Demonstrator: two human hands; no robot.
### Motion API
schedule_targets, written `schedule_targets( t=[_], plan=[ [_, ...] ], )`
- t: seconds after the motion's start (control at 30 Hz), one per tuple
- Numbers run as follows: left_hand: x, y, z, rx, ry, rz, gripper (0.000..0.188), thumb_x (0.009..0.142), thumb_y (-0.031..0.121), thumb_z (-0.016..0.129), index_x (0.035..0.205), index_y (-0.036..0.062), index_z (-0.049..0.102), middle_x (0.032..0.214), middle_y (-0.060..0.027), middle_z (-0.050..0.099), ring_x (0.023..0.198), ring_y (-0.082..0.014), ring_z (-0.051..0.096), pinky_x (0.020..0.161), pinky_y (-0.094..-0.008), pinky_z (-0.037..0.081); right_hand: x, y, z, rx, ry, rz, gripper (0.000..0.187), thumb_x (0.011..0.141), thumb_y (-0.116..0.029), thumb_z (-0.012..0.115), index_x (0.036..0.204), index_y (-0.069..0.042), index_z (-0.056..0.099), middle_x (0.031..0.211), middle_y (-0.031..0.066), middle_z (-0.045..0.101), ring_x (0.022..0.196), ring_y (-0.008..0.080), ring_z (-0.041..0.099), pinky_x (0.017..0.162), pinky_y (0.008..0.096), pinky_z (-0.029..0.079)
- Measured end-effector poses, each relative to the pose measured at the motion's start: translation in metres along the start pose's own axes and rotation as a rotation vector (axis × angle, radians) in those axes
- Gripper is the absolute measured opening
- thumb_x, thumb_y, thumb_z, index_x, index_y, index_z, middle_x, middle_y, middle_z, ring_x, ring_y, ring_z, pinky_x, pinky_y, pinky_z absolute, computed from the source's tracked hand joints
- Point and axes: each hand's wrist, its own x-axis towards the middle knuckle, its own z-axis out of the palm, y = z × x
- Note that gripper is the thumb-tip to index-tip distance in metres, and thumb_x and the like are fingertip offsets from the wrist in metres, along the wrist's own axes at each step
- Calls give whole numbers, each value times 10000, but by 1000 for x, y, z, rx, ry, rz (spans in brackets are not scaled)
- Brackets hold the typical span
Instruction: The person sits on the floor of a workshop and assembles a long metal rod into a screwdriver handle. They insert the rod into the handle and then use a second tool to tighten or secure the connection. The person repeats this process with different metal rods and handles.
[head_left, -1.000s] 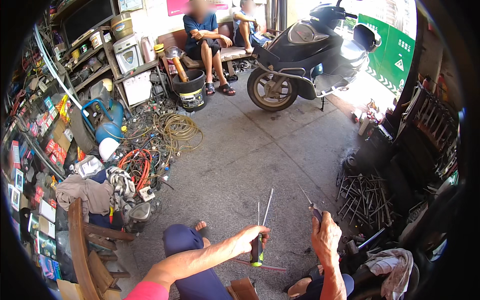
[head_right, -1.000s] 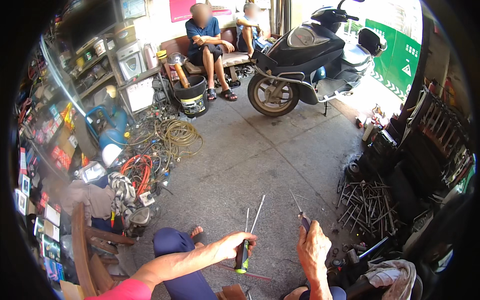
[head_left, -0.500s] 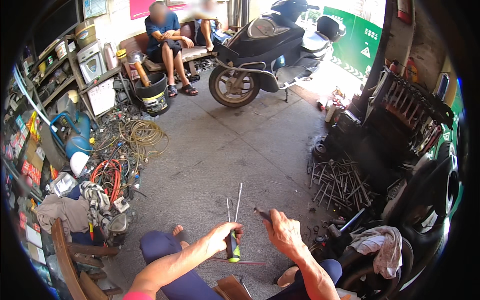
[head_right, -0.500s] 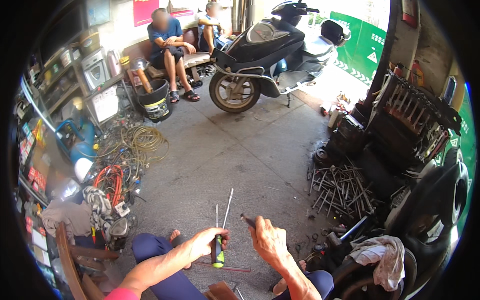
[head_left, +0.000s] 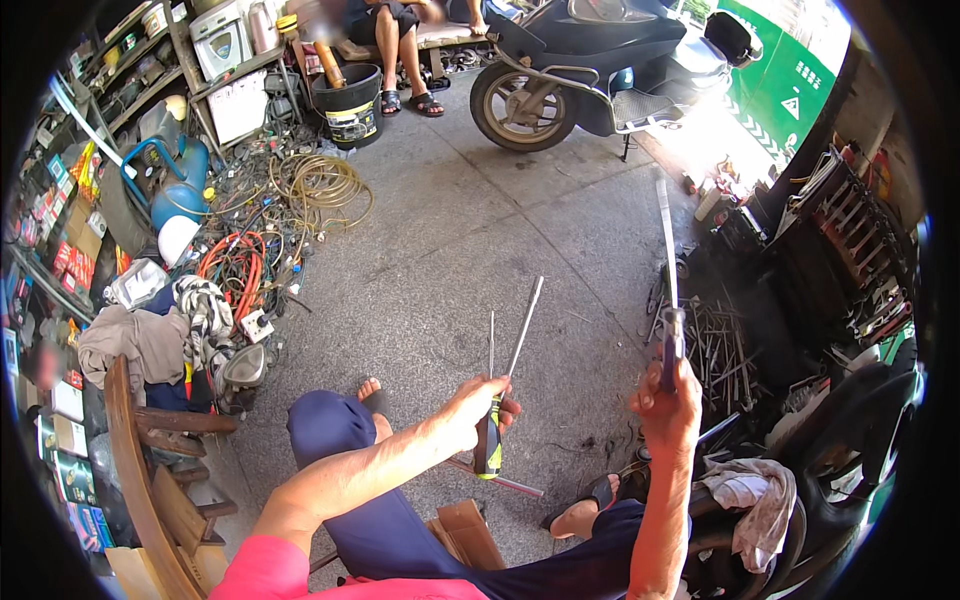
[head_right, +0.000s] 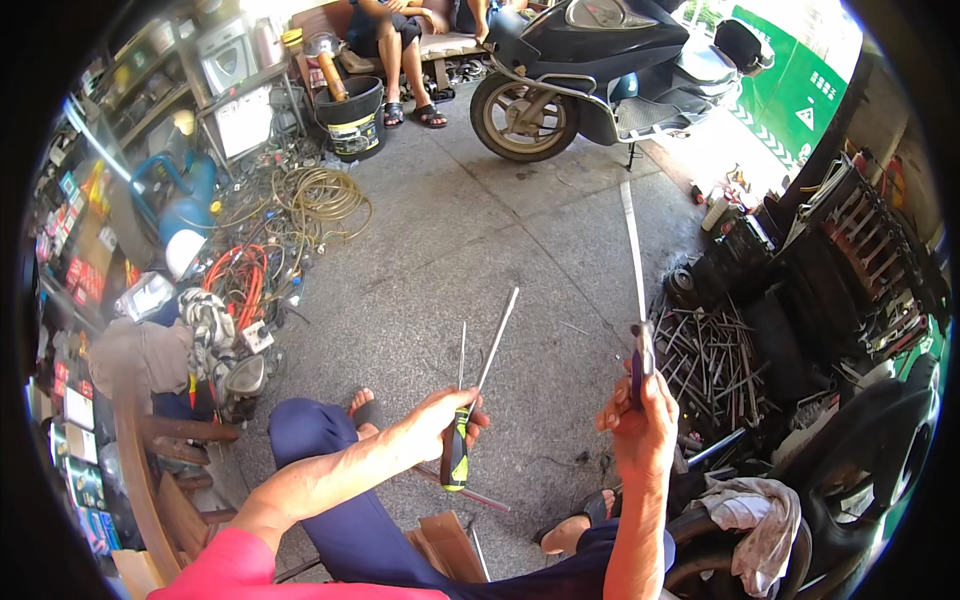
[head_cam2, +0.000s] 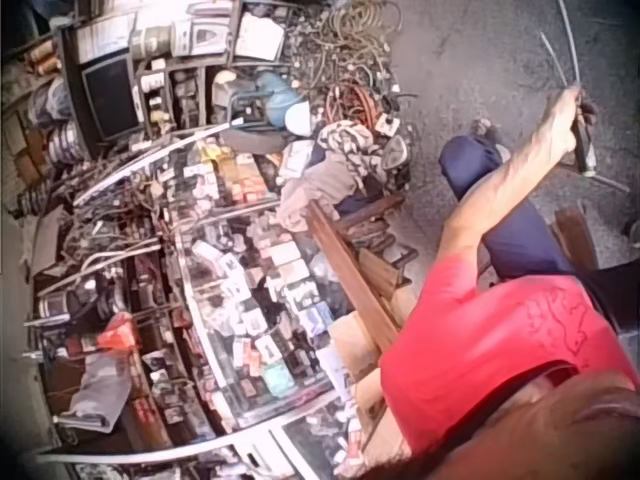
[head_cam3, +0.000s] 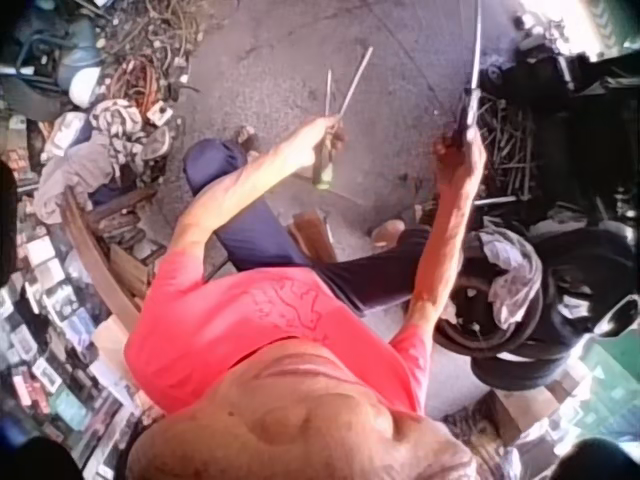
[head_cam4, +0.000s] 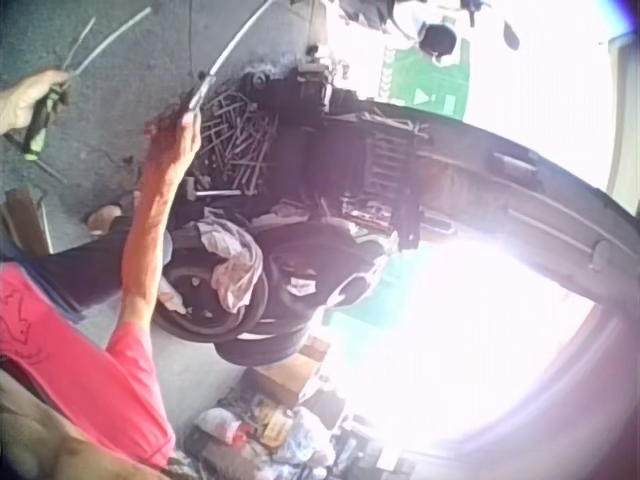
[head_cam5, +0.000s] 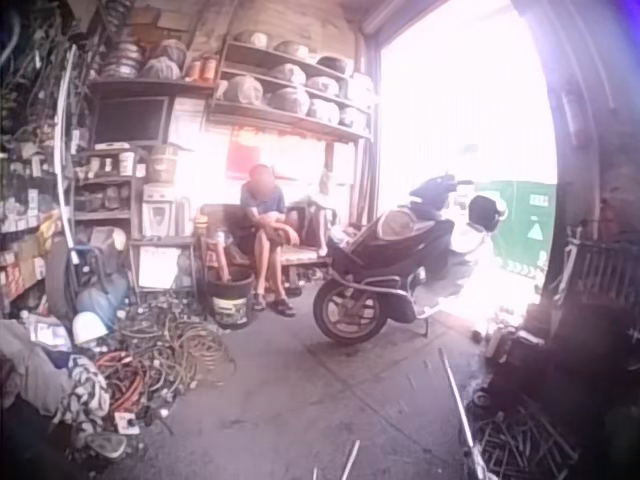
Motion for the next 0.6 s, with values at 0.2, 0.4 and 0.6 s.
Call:
schedule_targets(
  t=[0.2,0.4,0.6],
  plan=[
    [4,-4,6,76,-5,91,174,960,250,547,947,77,534,792,-66,602,666,-154,599,546,-304,500,-9,-4,26,-465,-53,229,260,908,-252,570,917,7,582,549,34,504,433,127,499,398,264,388],
    [6,-5,6,77,-50,65,181,962,250,541,912,79,569,795,-45,601,697,-162,600,609,-322,505,-12,18,30,-1368,-192,34,272,805,-257,711,843,-8,608,604,110,573,523,192,550,524,331,441],
    [6,-7,7,67,-132,51,221,970,271,524,915,65,582,789,-50,602,693,-166,599,622,-314,509,6,23,-7,-1609,244,-277,247,850,-259,649,848,-24,574,682,188,623,625,363,632,573,419,483]
  ],
)
